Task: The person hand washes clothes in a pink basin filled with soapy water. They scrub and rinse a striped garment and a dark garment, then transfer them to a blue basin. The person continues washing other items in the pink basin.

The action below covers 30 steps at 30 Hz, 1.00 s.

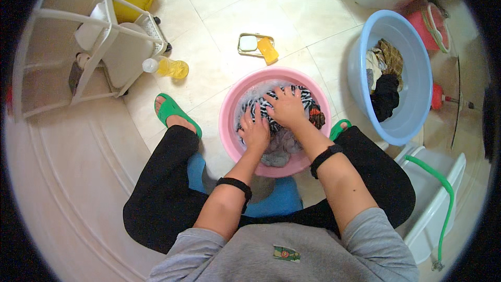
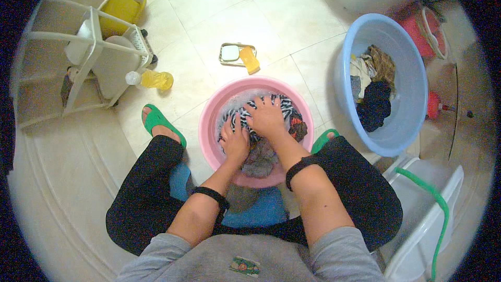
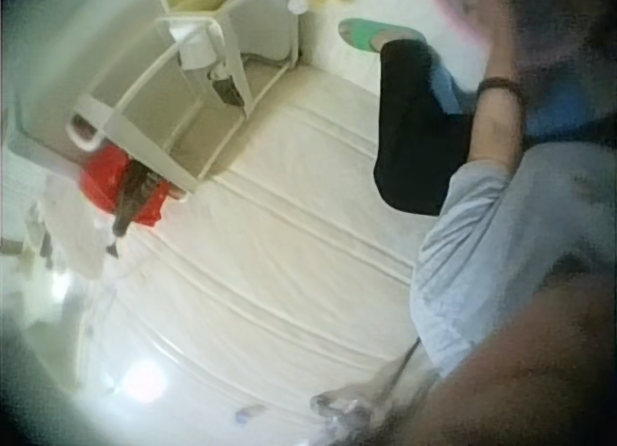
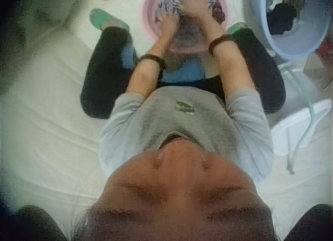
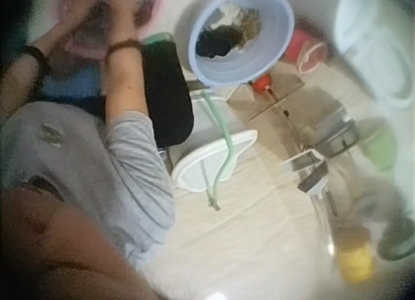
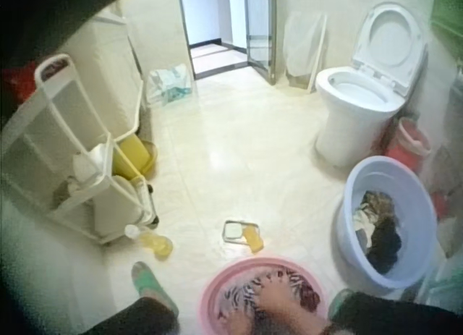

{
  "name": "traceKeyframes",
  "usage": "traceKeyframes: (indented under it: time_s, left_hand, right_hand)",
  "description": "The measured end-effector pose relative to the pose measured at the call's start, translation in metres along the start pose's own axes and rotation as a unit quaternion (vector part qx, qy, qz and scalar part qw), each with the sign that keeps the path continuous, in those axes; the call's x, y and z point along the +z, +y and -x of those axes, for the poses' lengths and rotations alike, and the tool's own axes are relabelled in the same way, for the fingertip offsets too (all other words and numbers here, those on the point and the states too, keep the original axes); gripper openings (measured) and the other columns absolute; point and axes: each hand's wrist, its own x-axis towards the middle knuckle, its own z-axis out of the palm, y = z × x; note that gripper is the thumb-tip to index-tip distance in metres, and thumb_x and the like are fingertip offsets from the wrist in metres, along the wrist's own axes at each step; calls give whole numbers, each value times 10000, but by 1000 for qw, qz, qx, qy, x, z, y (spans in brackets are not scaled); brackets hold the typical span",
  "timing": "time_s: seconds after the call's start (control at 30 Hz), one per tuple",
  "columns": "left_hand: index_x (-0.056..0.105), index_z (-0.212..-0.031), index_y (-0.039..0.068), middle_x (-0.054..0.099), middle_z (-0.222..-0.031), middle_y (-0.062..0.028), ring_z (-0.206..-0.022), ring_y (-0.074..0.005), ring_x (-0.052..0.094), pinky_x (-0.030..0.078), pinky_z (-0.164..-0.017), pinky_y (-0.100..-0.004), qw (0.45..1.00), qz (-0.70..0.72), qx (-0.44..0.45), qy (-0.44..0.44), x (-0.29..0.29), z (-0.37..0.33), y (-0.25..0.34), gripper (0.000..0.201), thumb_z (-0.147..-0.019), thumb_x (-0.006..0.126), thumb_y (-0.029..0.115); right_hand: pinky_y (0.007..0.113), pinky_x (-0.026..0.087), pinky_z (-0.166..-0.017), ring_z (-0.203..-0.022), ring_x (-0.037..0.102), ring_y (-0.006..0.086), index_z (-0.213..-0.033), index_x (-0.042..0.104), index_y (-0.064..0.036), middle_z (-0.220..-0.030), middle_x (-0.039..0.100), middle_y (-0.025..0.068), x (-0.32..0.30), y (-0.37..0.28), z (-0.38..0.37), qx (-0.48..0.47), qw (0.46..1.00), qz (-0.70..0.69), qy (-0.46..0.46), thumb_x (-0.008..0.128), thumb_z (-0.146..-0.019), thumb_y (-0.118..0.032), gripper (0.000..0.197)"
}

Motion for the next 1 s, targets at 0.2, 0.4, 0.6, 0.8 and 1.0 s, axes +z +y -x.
traceKeyframes:
  time_s: [0.2, 0.4, 0.6, 0.8, 1.0]
  left_hand:
    - [563, -1241, 79, 554, -1262, -216, -1171, -384, 515, 374, -944, -598, 986, -65, -7, -154, 31, -41, -15, 370, -938, 483, 274]
    - [510, -1312, 57, 570, -1249, -249, -1164, -398, 542, 401, -963, -553, 973, -27, 23, -226, 57, -54, -34, 452, -939, 513, 313]
    - [457, -1383, 35, 586, -1235, -281, -1157, -412, 568, 429, -982, -508, 977, 111, 60, -169, 10, -71, -40, 550, -941, 542, 351]
    - [427, -1417, 37, 481, -1394, -255, -1320, -382, 439, 347, -1102, -442, 968, 182, 93, -148, -22, -56, -53, 633, -873, 639, 282]
    - [591, -1268, 51, 571, -1282, -240, -1139, -376, 572, 436, -998, -453, 968, 202, 114, -96, -22, -17, -56, 518, -848, 679, 341]
  right_hand:
    - [521, 357, -950, -941, 629, 292, -819, 751, -138, -878, 700, 108, 37, -3, -42, 16, 999, 3, -36, 556, -849, -269, 237]
    - [491, 445, -863, -851, 678, 285, -766, 747, -143, -823, 705, 125, 55, -7, -50, 60, 996, 3, -64, 528, -831, -237, 247]
    - [469, 459, -912, -1002, 634, 326, -1016, 694, -74, -1029, 672, 170, 44, 2, -52, 46, 994, -87, -38, 608, -826, -282, 295]
    - [471, 430, -1009, -1195, 505, 385, -1240, 558, -44, -1228, 574, 207, -2, 23, -4, 111, 986, -121, 2, 760, -761, -320, 589]
    - [425, 468, -952, -1084, 599, 366, -1014, 632, -64, -1060, 650, 202, -66, 4, 38, 111, 956, -269, 41, 795, -661, -73, 389]
